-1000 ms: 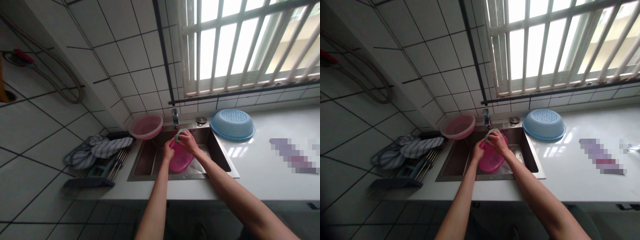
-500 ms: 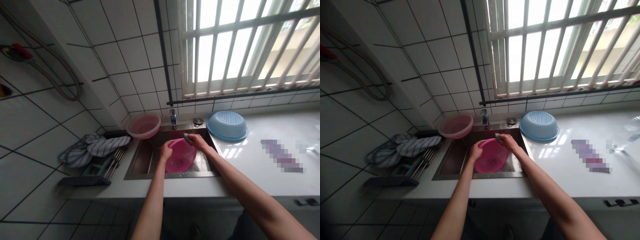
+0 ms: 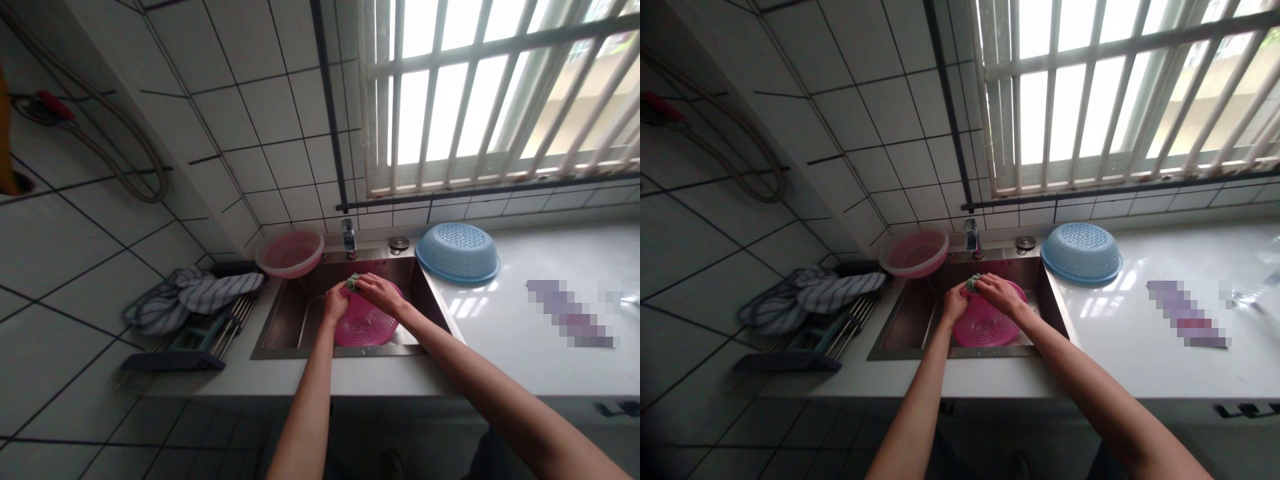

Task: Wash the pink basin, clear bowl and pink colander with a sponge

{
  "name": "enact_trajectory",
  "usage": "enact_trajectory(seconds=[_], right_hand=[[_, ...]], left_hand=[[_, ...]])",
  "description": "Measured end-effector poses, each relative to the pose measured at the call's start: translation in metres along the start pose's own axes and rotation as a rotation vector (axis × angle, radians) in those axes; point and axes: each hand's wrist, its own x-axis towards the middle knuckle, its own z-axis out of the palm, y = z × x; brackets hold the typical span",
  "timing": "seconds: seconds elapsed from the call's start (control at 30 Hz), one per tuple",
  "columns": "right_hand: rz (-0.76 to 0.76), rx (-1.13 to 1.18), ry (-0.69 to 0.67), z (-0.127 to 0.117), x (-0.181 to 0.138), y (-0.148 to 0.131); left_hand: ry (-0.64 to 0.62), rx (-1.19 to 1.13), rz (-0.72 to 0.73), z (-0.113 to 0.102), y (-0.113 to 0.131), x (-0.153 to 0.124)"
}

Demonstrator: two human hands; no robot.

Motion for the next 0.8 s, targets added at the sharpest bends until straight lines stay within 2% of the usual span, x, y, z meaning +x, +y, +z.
enact_trajectory(seconds=[0.17, 0.27, 0.37, 0.47, 0.53, 0.67, 0.73, 0.8], right_hand=[[0.219, -0.107, 0.14, -0.006, -0.022, 0.025], [0.274, -0.12, 0.172, -0.005, -0.026, 0.028], [0.295, -0.088, 0.204, -0.005, -0.025, 0.025], [0.299, -0.079, 0.235, -0.005, -0.023, 0.021], [0.247, -0.087, 0.218, -0.003, -0.022, 0.015], [0.13, -0.119, 0.136, 0.006, -0.018, 0.003], [0.152, -0.146, 0.125, 0.008, -0.016, 0.003], [0.223, -0.159, 0.14, 0.006, -0.018, 0.009]], left_hand=[[0.111, 0.147, -0.091, -0.007, 0.015, -0.005], [0.171, 0.289, -0.052, -0.007, 0.025, -0.01], [0.157, 0.423, 0.082, -0.003, 0.033, -0.015], [0.179, 0.537, 0.148, 0.003, 0.036, -0.015], [0.184, 0.574, 0.185, 0.007, 0.036, -0.014], [0.089, 0.597, 0.288, 0.011, 0.033, -0.012], [0.09, 0.581, 0.287, 0.01, 0.031, -0.012], [0.16, 0.533, 0.23, 0.005, 0.028, -0.012]])
